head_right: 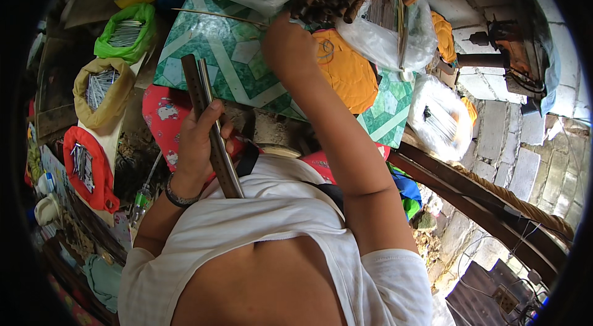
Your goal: The person sits on the floor and assembles metal rods and thin rods by inserting them into a cylindrical tool and securing them with a rubber band. They then gather and align multiple thin metal rods on the table.
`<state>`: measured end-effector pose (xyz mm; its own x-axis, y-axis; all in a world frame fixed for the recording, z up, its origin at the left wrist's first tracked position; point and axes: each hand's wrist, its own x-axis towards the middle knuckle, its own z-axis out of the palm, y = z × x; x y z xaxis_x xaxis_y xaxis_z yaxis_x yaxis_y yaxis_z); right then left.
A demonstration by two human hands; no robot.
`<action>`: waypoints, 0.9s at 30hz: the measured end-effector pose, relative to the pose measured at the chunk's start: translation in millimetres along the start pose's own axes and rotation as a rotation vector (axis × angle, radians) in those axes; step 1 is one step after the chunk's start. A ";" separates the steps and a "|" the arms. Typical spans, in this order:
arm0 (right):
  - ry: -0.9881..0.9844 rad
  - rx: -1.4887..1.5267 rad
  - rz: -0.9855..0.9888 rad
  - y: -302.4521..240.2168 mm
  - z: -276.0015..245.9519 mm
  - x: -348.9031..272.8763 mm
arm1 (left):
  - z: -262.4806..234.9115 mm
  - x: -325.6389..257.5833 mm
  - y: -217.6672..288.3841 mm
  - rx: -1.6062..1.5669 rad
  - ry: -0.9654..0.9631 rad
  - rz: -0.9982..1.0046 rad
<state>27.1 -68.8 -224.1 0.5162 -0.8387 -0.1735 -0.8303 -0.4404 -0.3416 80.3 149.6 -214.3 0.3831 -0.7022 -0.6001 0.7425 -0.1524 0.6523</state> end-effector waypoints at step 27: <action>-0.051 -0.018 -0.096 -2.9 -2.7 -26.0 | 5.5 1.1 -1.5 0.090 0.014 0.023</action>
<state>15.5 -46.6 -216.1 0.6029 -0.7754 -0.1880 -0.7801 -0.5235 -0.3427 76.5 145.2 -213.4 0.4076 -0.6965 -0.5906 0.6814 -0.1986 0.7045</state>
